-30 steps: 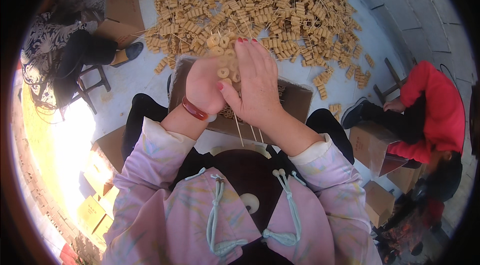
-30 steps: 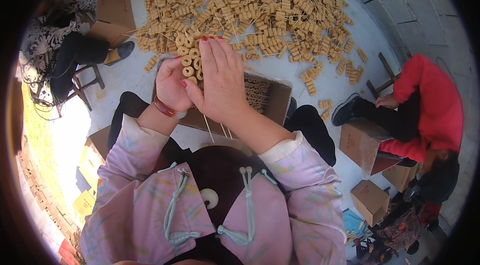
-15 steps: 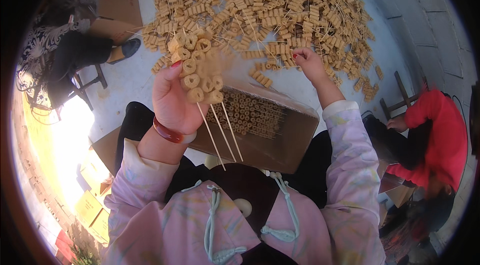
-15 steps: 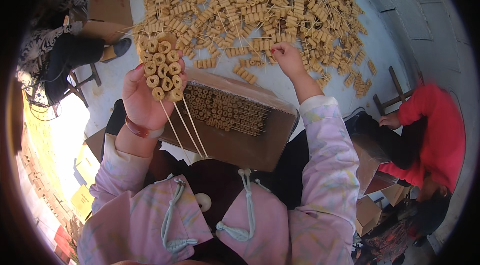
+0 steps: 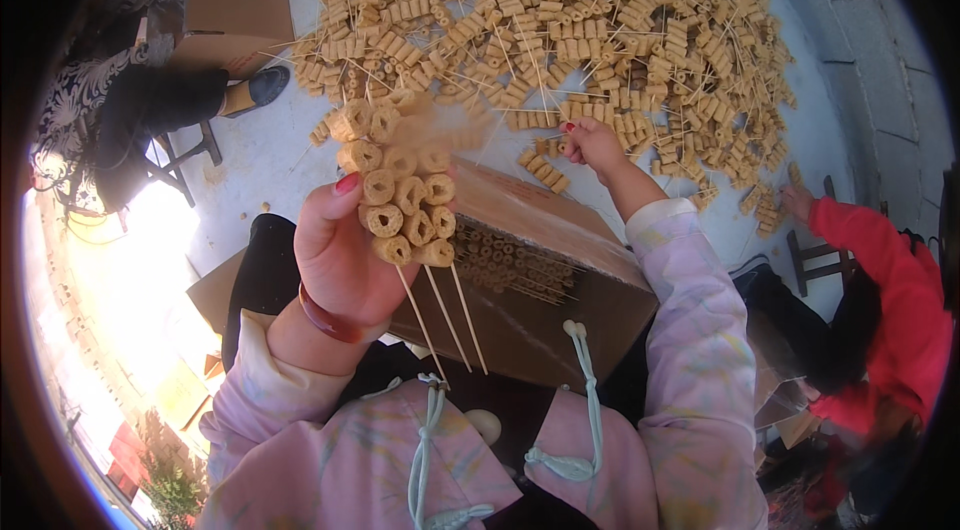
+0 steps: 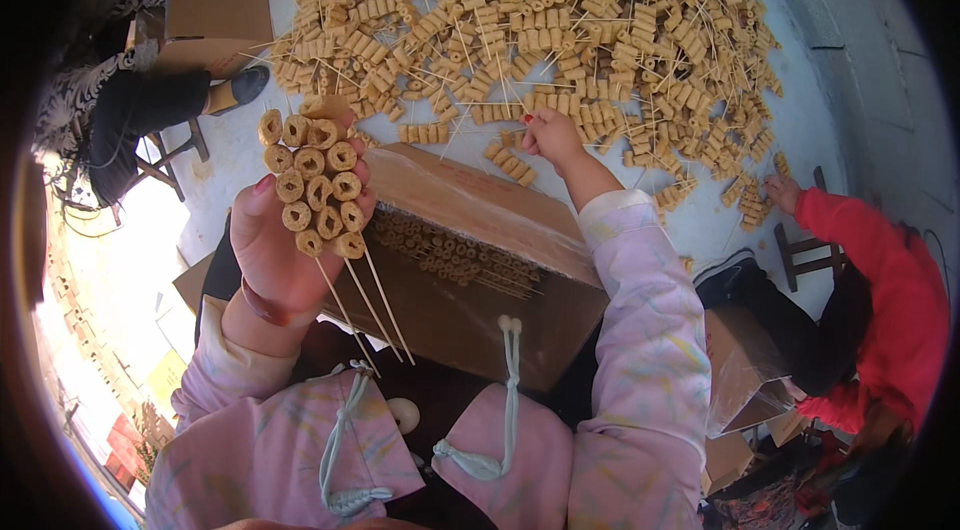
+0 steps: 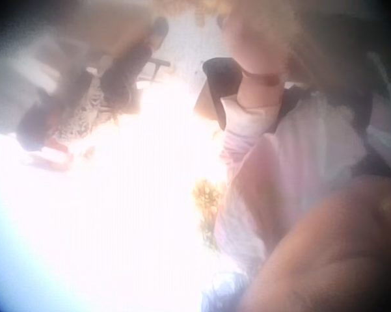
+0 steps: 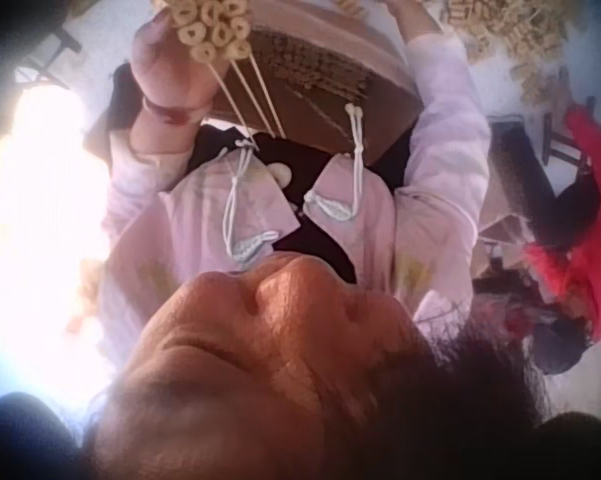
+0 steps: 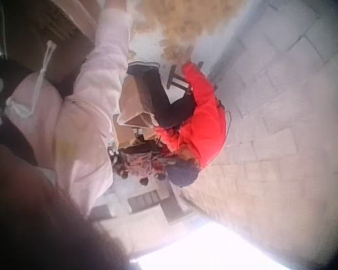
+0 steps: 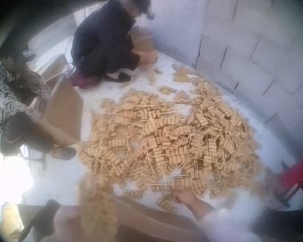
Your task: The person threads small ring-shaped snacks onto wooden skewers and places the completed skewers into a cardboard box. The person repeats this process continuously while seated on the floor.
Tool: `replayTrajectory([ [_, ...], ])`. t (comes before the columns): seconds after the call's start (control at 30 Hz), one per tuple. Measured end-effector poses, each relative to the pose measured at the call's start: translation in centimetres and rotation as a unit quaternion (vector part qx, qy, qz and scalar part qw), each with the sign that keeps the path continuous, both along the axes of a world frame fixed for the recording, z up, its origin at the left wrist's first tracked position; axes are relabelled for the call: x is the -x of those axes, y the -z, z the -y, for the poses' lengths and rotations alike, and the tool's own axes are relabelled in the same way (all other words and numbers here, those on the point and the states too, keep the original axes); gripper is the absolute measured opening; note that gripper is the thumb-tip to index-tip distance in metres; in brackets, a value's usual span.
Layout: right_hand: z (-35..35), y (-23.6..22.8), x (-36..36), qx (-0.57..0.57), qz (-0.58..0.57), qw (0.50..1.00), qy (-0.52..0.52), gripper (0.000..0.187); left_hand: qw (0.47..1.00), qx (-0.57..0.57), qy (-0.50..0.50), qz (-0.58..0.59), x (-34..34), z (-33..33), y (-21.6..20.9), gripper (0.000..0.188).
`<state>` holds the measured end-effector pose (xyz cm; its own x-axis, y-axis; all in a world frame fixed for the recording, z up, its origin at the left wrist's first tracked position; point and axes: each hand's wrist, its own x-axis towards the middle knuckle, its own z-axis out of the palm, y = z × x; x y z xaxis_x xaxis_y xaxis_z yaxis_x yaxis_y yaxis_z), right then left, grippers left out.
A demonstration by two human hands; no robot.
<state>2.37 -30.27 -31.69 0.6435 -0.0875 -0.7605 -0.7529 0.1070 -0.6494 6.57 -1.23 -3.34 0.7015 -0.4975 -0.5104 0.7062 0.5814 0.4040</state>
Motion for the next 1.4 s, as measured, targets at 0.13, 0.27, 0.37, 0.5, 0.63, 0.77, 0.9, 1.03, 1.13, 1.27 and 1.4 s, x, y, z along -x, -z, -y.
replayTrajectory([
  [0.13, 1.8, -7.0, 1.6, 0.037, 0.008, 0.999, -0.003, 0.022, 0.999, 0.034, 0.001, -0.004, 0.2, -0.2, 0.4, 0.07],
  [0.27, 3.3, -15.9, 6.1, 0.117, 0.013, 0.993, -0.015, 0.021, 0.996, 0.085, 0.009, 0.008, 0.8, -0.4, 0.6, 0.064],
  [0.37, 1.9, -22.6, 9.6, 0.141, 0.065, 0.988, 0.009, 0.021, 0.995, 0.098, 0.012, 0.023, 1.1, -0.4, 0.6, 0.066],
  [0.5, -3.8, -30.0, 13.7, 0.098, 0.181, 0.978, -0.021, 0.021, 0.989, 0.131, 0.004, 0.072, 0.9, -0.4, -0.1, 0.069],
  [0.63, -9.5, -33.0, 15.4, 0.13, 0.251, 0.958, -0.042, 0.016, 0.98, 0.164, -0.011, 0.111, 0.8, -1.0, -1.6, 0.069],
  [0.77, -12.4, -33.9, 16.0, 0.18, 0.308, 0.931, -0.077, 0.016, 0.978, 0.155, -0.061, 0.127, 1.3, -1.3, -3.0, 0.069],
  [0.9, -13.9, -33.8, 15.7, 0.156, 0.299, 0.939, -0.072, 0.015, 0.977, 0.169, -0.015, 0.128, 1.3, -1.6, -4.2, 0.07],
  [1.03, -14.4, -33.6, 15.4, 0.168, 0.289, 0.936, -0.109, 0.014, 0.973, 0.189, 0.027, 0.13, 1.1, -1.7, -4.8, 0.073],
  [1.13, -14.7, -33.6, 15.2, 0.139, 0.266, 0.942, -0.148, 0.015, 0.971, 0.198, 0.027, 0.131, 1.0, -1.7, -4.7, 0.076],
  [1.27, -14.7, -33.3, 14.5, 0.058, 0.245, 0.95, -0.185, 0.018, 0.969, 0.199, 0.029, 0.143, 0.7, -2.0, -4.2, 0.077],
  [1.4, -11.9, -31.9, 13.1, 0.081, 0.377, 0.901, -0.201, 0.028, 0.972, 0.198, -0.013, 0.129, 0.1, -2.6, -3.6, 0.074],
])
